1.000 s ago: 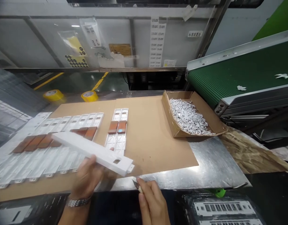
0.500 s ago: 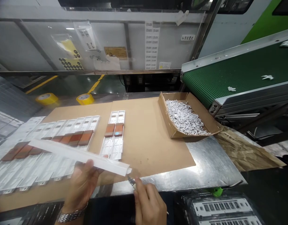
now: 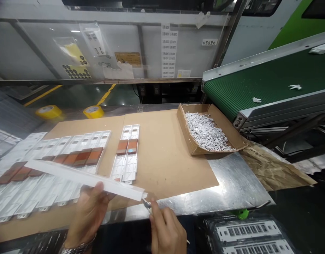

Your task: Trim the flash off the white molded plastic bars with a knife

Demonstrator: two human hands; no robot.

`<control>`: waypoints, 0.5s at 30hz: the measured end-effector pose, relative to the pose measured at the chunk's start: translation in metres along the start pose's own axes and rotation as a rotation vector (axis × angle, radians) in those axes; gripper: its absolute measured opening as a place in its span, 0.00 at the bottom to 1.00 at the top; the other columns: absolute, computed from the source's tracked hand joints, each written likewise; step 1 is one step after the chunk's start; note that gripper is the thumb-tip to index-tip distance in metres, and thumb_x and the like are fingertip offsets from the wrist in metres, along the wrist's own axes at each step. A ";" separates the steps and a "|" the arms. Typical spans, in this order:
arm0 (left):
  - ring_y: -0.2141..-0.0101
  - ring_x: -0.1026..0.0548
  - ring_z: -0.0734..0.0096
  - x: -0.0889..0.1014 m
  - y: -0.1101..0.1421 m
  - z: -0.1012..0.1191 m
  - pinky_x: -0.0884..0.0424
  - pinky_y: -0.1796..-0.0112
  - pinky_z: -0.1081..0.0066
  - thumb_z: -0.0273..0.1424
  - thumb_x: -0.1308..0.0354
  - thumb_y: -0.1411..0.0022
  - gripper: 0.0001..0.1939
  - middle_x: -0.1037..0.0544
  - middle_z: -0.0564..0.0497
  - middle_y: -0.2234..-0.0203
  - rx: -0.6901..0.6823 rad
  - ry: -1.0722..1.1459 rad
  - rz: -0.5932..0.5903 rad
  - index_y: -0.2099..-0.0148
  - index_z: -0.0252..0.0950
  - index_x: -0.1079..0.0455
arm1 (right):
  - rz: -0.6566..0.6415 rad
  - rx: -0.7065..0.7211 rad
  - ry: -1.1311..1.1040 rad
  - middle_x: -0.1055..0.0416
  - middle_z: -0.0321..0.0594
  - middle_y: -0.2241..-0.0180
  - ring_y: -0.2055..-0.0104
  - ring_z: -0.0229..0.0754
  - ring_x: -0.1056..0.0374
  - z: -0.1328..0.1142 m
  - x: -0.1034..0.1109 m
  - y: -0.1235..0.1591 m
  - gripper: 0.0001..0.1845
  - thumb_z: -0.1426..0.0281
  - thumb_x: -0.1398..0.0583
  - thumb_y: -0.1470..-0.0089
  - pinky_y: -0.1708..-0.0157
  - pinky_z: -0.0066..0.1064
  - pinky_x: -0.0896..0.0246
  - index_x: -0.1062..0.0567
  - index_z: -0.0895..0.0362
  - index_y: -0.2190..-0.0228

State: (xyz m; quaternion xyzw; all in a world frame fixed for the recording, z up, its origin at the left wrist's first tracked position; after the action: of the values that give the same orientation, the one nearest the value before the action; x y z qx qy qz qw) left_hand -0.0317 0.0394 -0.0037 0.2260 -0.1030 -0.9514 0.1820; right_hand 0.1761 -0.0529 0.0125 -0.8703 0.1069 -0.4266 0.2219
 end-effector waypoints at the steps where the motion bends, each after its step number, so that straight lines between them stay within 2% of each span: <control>1: 0.66 0.23 0.62 0.000 0.000 0.000 0.24 0.68 0.62 0.39 0.31 0.57 0.30 0.26 0.55 0.69 0.006 0.002 0.003 0.54 0.42 0.40 | 0.006 0.003 0.015 0.37 0.38 0.75 0.74 0.38 0.38 -0.001 0.000 0.000 0.25 0.76 0.46 0.42 0.73 0.28 0.40 0.38 0.57 0.43; 6: 0.65 0.24 0.62 -0.001 -0.001 -0.002 0.24 0.67 0.63 0.40 0.30 0.59 0.31 0.26 0.55 0.69 0.043 -0.002 0.016 0.54 0.43 0.39 | 0.029 0.001 0.076 0.38 0.37 0.76 0.76 0.38 0.39 0.002 0.003 0.001 0.28 0.76 0.46 0.42 0.74 0.28 0.42 0.41 0.54 0.41; 10: 0.67 0.24 0.63 0.002 0.002 -0.005 0.25 0.69 0.68 0.42 0.30 0.61 0.29 0.26 0.54 0.72 0.110 -0.017 0.035 0.58 0.40 0.37 | -0.002 -0.084 0.072 0.35 0.37 0.74 0.74 0.38 0.36 0.020 0.003 0.002 0.25 0.73 0.47 0.40 0.72 0.28 0.39 0.40 0.53 0.42; 13: 0.70 0.24 0.63 0.001 0.010 -0.006 0.27 0.74 0.70 0.41 0.31 0.60 0.30 0.25 0.52 0.72 0.186 -0.061 -0.009 0.55 0.40 0.37 | -0.037 -0.158 -0.015 0.29 0.41 0.66 0.66 0.39 0.31 0.037 0.003 0.003 0.22 0.70 0.47 0.40 0.67 0.27 0.36 0.37 0.53 0.44; 15: 0.76 0.26 0.66 -0.004 0.018 -0.013 0.30 0.78 0.72 0.43 0.33 0.56 0.28 0.24 0.49 0.73 0.295 -0.099 -0.119 0.54 0.38 0.35 | -0.048 -0.230 -0.096 0.28 0.42 0.58 0.57 0.40 0.30 0.050 0.005 0.001 0.20 0.68 0.47 0.40 0.60 0.26 0.36 0.34 0.53 0.46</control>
State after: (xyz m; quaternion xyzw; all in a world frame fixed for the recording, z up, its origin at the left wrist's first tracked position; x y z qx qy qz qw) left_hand -0.0174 0.0231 -0.0086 0.2089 -0.2370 -0.9450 0.0850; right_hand 0.2187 -0.0412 -0.0110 -0.9117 0.1234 -0.3744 0.1154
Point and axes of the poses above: each hand's wrist, its own y-axis away from the middle knuckle, its own x-axis out of the back of the hand, z = x × y, the point moved 8 cm from there along -y, towards the middle knuckle
